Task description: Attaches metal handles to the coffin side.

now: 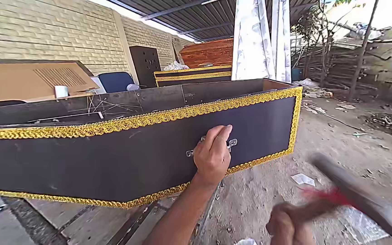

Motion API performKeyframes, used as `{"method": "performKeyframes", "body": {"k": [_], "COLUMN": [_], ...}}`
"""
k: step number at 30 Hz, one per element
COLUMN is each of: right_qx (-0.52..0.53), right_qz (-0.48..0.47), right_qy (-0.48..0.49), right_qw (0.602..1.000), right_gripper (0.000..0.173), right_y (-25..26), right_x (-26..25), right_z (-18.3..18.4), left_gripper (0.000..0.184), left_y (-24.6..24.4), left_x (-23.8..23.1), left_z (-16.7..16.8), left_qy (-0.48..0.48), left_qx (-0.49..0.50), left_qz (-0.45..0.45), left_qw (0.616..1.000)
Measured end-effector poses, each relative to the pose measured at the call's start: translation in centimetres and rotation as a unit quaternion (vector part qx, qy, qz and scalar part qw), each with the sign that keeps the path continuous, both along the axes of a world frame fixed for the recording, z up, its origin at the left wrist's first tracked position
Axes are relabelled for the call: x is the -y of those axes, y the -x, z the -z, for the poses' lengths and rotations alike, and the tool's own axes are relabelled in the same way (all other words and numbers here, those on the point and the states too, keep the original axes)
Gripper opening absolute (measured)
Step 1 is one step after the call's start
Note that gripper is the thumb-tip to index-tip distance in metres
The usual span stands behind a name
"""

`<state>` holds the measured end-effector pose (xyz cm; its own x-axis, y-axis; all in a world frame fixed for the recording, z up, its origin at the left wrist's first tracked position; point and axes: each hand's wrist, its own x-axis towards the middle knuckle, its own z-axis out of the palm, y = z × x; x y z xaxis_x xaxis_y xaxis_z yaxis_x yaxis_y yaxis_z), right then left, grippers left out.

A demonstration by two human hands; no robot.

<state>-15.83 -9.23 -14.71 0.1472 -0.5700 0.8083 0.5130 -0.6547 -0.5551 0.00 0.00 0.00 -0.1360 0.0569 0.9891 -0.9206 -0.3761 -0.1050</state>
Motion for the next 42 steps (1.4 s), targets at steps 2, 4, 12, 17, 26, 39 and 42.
{"method": "performKeyframes", "body": {"k": [2,4,12,17,26,39,42], "right_qx": [0.140,0.211,-0.258,0.081,-0.286,-0.395,-0.358], "right_qz": [-0.082,-0.101,0.129,-0.031,0.123,-0.020,-0.073], "right_qy": [0.003,-0.015,0.004,0.001,-0.011,-0.053,-0.071], "right_qw": [0.987,0.972,0.958,0.996,0.950,0.917,0.928], "right_gripper": [0.034,0.041,0.053,0.031,0.051,0.051,0.051], "right_y": [1.4,-0.3,-4.2,-2.9,-5.0,0.6,-0.1], "right_x": [-0.4,-1.2,-1.4,-1.2,-1.4,-4.7,-5.0], "right_z": [-1.9,-1.1,4.7,2.6,6.9,15.7,15.8], "left_gripper": [0.021,0.021,0.020,0.019,0.021,0.018,0.018], "left_y": [-0.1,-0.2,-0.4,-0.6,-0.7,4.5,7.4], "left_x": [-0.1,-0.2,-0.2,0.0,-0.2,-6.0,-7.8], "left_z": [0.0,0.0,0.4,0.4,0.3,6.0,12.9], "left_qy": [0.001,0.004,0.007,0.018,0.009,0.122,0.079], "left_qx": [0.012,0.022,0.045,0.063,0.055,-0.143,-0.330], "left_qz": [0.009,0.008,0.016,0.050,0.061,0.281,0.304], "left_qw": [1.000,1.000,0.999,0.997,0.997,0.941,0.890]}}
